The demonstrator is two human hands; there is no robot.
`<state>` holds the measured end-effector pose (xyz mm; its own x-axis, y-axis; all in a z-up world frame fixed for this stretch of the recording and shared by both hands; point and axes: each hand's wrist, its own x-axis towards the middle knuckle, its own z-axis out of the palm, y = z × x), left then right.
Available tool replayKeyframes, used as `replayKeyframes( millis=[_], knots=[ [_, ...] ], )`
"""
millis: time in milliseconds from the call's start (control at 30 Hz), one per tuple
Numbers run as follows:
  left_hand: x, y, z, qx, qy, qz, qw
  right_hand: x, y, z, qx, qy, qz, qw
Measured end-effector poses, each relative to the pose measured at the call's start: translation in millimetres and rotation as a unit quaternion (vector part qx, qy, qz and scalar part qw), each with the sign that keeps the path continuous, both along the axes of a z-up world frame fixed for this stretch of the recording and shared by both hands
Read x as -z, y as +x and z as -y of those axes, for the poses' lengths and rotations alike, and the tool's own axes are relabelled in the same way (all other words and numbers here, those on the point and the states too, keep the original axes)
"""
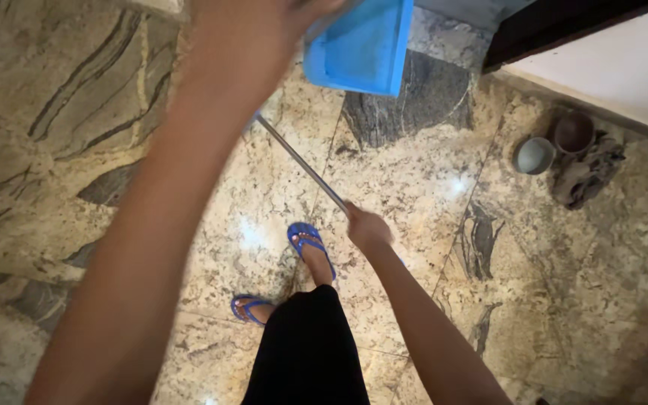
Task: The person sweeps the tiled floor using a broom and a dustpan, moving an office chair and a cardboard box to reach different spots.
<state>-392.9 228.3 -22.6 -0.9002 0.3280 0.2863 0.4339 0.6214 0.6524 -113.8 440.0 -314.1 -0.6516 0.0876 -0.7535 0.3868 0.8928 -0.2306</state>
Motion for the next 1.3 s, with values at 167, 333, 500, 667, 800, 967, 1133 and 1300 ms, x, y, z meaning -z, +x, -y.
replayKeyframes(
  millis=[167, 333, 500, 667, 800, 967, 1133, 1300],
  knots=[
    [-138, 138, 79, -0.113, -0.229, -0.014, 0.967, -54, 98, -69, 0.053, 0.073, -0.015, 0.996],
    [-150, 233, 125, -0.293, -0.256, 0.255, 0.885, -126, 94, -98, 0.180, 0.042, 0.035, 0.982],
    [-105, 263, 162, -0.315, -0.247, 0.436, 0.806, -97, -13, -113, 0.077, 0.054, -0.208, 0.974],
    [-97, 259, 158, -0.354, -0.226, 0.417, 0.806, -28, -152, -107, 0.275, -0.096, -0.136, 0.947],
    [-101, 258, 140, -0.388, -0.212, 0.399, 0.803, 27, -130, -113, 0.312, -0.082, -0.078, 0.943],
    [-105, 243, 124, -0.359, -0.149, 0.256, 0.885, 33, 30, -95, 0.169, -0.025, -0.099, 0.980],
    [-110, 221, 115, -0.295, -0.271, 0.246, 0.883, -78, 138, -59, 0.381, -0.038, 0.060, 0.922],
    [-105, 206, 113, -0.290, -0.254, 0.167, 0.908, -126, 159, -108, 0.453, -0.016, 0.072, 0.888]
  ],
)
